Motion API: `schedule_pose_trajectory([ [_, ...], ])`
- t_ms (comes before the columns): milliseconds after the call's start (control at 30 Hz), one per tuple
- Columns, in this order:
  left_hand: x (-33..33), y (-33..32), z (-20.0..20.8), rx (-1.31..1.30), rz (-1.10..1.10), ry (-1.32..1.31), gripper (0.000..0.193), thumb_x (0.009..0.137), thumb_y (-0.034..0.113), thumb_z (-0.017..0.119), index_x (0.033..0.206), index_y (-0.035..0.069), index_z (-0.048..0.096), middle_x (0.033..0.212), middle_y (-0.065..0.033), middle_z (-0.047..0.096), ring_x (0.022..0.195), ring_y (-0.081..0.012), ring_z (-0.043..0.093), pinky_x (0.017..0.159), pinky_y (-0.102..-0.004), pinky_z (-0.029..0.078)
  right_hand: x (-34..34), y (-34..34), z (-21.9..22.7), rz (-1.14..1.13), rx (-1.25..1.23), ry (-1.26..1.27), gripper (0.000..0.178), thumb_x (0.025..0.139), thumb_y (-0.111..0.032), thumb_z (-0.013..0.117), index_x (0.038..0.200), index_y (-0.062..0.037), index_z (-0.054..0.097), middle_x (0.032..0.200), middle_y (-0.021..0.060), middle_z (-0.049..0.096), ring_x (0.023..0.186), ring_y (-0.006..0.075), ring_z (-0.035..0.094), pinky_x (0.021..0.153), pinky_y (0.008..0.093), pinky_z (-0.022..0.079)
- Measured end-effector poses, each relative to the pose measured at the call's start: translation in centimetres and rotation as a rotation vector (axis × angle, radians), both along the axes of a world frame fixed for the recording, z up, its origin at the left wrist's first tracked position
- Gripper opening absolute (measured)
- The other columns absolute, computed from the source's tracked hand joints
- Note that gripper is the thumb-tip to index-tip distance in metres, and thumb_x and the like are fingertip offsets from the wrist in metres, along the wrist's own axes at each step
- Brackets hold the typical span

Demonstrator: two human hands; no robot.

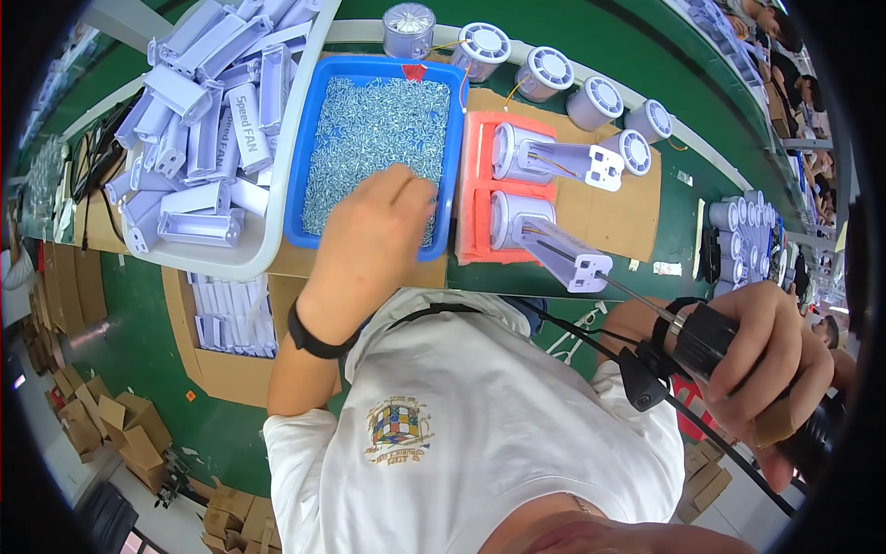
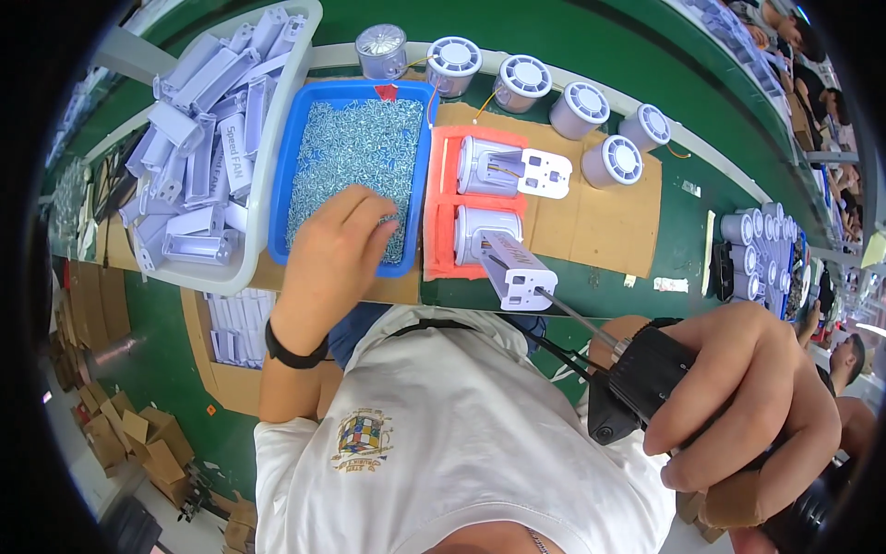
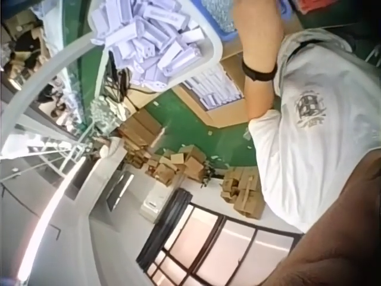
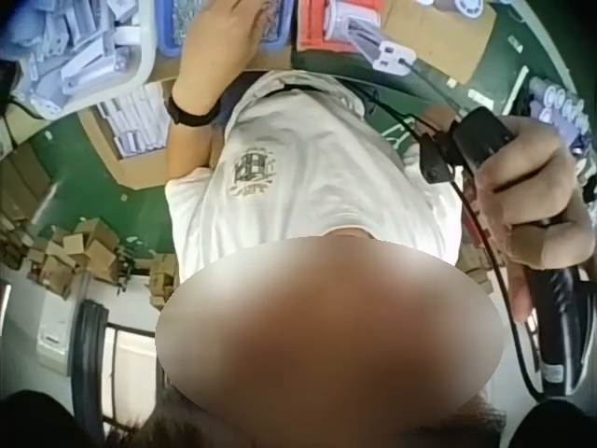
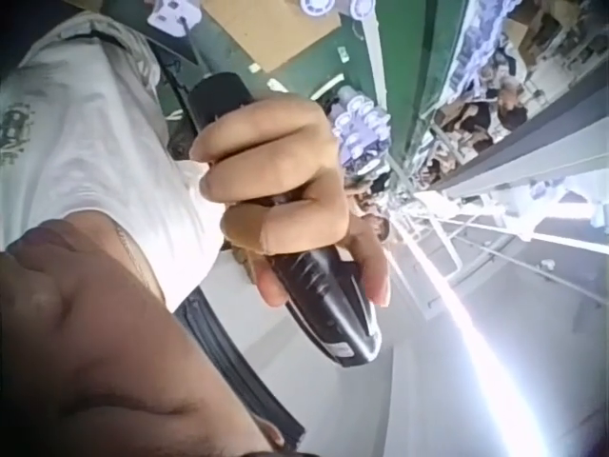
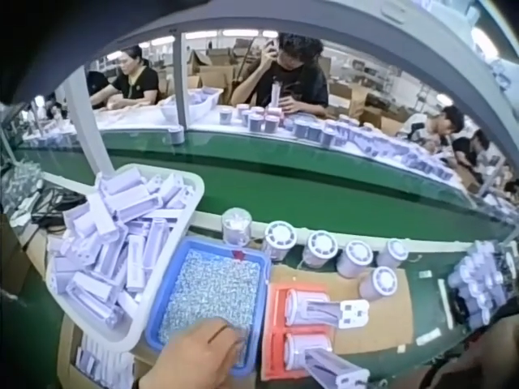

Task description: Assembling plastic and electronic components of a device using an electric screwdriver on a production line.

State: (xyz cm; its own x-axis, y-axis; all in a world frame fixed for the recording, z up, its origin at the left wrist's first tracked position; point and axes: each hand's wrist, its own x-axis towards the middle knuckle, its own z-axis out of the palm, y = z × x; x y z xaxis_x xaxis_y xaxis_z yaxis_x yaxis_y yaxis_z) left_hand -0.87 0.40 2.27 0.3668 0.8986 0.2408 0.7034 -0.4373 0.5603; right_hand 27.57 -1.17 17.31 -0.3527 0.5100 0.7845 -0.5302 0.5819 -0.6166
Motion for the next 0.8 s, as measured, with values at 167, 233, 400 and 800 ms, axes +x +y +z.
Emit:
schedule_pose_trajectory([
  [167, -1.4, 0.1, -0.9, -0.045, -0.04, 0.048, 0.012, 0.078, 0.006, 0.075, 0.088, 0.003, 0.069, 0.091, -0.0086, 0.063, 0.082, -0.0299, 0.064, 0.07, -0.0399, 0.052, 0.0, 0.0, -0.1, 0.011, -0.004, -0.014, 0.066, 0.081, -0.039, 0.084, 0.135, -0.0147, 0.054, 0.084, 0.0031, 0.067, 0.062, 0.0133, 0.069, 0.055, 0.0253, 0.061],
  [233, -1.2, 0.1, -0.8, -0.036, -0.013, 0.043, 0.008, 0.077, 0.006, 0.075, 0.081, 0.004, 0.068, 0.087, -0.007, 0.061, 0.083, -0.0281, 0.063, 0.07, -0.0399, 0.052, 0.0, 0.1, -0.1, 0.01, -0.008, -0.023, 0.064, 0.082, -0.038, 0.083, 0.135, -0.0152, 0.055, 0.085, 0.0033, 0.067, 0.062, 0.0132, 0.069, 0.056, 0.0252, 0.061],
  [400, -1.4, -0.1, -0.2, -0.018, -0.042, 0.099, 0.008, 0.076, 0.007, 0.075, 0.079, 0.005, 0.068, 0.084, -0.0053, 0.06, 0.083, -0.0259, 0.063, 0.068, -0.0395, 0.053, 0.0, 0.2, -0.3, 0.014, -0.022, -0.046, 0.06, 0.083, -0.036, 0.082, 0.133, -0.0165, 0.056, 0.087, 0.0037, 0.068, 0.063, 0.0131, 0.07, 0.056, 0.0249, 0.061],
  [800, -1.0, 0.6, 0.5, -0.029, -0.03, -0.074, 0.01, 0.08, 0.006, 0.075, 0.081, 0.003, 0.066, 0.084, -0.006, 0.064, 0.078, -0.0252, 0.065, 0.066, -0.0359, 0.053, 0.2, 0.5, -0.8, 0.031, -0.038, -0.027, 0.059, 0.083, -0.035, 0.082, 0.133, -0.0149, 0.056, 0.088, 0.005, 0.068, 0.064, 0.0146, 0.07, 0.054, 0.0264, 0.062],
])
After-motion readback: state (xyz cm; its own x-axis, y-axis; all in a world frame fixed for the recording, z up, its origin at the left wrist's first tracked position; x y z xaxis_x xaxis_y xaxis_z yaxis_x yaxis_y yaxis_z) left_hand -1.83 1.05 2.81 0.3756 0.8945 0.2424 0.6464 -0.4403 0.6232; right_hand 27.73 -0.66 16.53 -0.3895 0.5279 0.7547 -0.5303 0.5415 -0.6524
